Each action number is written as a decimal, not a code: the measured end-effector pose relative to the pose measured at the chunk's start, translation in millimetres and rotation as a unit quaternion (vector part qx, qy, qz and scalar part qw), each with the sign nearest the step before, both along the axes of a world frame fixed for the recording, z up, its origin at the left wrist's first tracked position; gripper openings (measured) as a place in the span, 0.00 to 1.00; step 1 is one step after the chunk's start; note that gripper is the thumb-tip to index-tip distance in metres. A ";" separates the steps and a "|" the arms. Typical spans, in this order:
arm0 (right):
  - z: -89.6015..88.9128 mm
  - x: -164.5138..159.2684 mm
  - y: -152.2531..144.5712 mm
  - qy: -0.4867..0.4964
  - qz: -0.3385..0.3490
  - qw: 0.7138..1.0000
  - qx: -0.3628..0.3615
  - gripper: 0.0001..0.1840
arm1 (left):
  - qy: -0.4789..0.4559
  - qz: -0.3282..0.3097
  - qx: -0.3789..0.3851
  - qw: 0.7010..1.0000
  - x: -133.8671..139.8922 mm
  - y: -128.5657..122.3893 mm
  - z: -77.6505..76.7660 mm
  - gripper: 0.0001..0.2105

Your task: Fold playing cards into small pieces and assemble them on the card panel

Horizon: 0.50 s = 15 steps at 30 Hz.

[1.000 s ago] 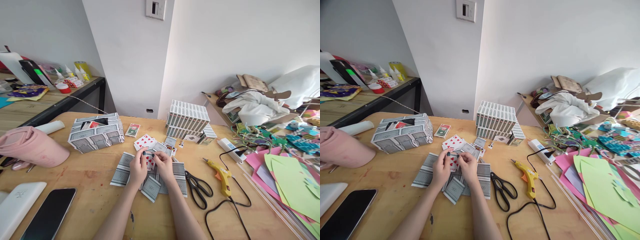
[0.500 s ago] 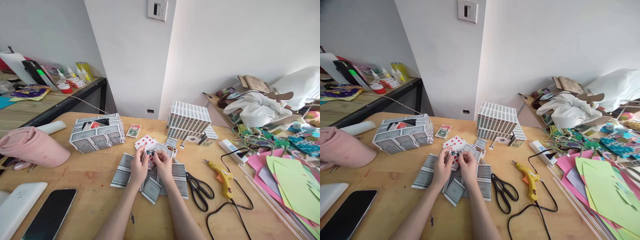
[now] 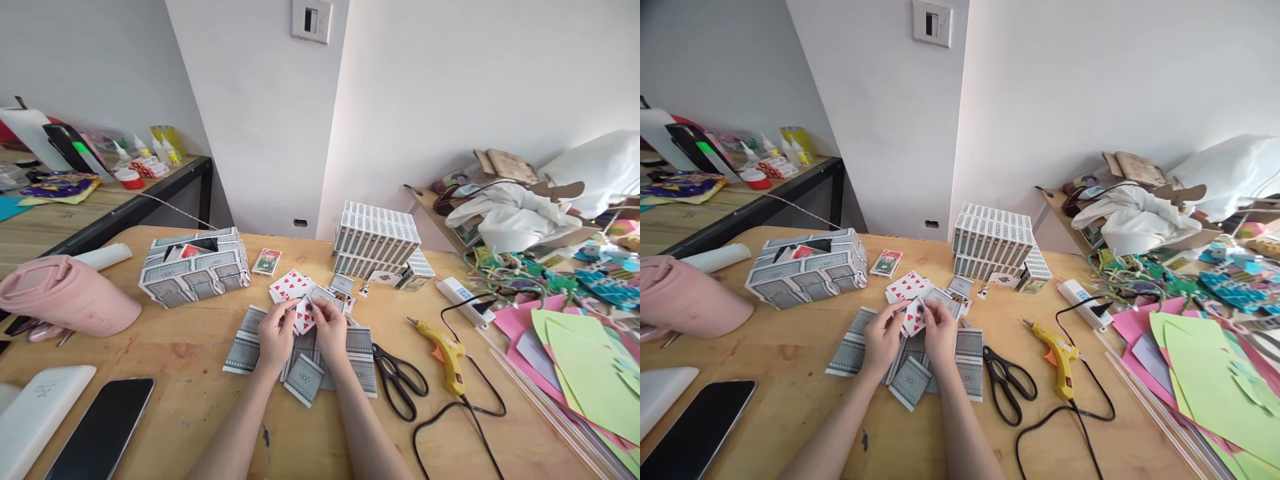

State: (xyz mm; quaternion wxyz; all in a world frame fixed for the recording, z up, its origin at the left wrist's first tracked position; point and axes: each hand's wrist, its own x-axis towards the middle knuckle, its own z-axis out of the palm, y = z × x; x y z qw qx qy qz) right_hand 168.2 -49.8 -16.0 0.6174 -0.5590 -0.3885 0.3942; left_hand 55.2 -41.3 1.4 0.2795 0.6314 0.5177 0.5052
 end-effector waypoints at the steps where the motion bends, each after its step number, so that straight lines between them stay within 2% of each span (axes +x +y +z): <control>1: -0.1 0.9 -0.1 -0.015 -0.005 1.000 -0.006 0.13 | -0.002 -0.001 0.005 1.000 -0.2 0.2 0.4 0.11; 4: 3.0 1.2 -0.6 -0.019 0.005 1.000 -0.018 0.15 | -0.014 -0.005 0.017 1.000 -1.0 1.2 1.0 0.11; 9: 10.4 -2.3 -1.1 0.075 0.064 0.995 -0.012 0.13 | -0.033 -0.042 0.028 0.998 -2.6 1.0 3.0 0.11; 15: 6.6 1.4 0.4 0.112 0.069 0.991 0.004 0.12 | -0.077 -0.092 -0.011 0.993 -1.9 -1.9 2.9 0.13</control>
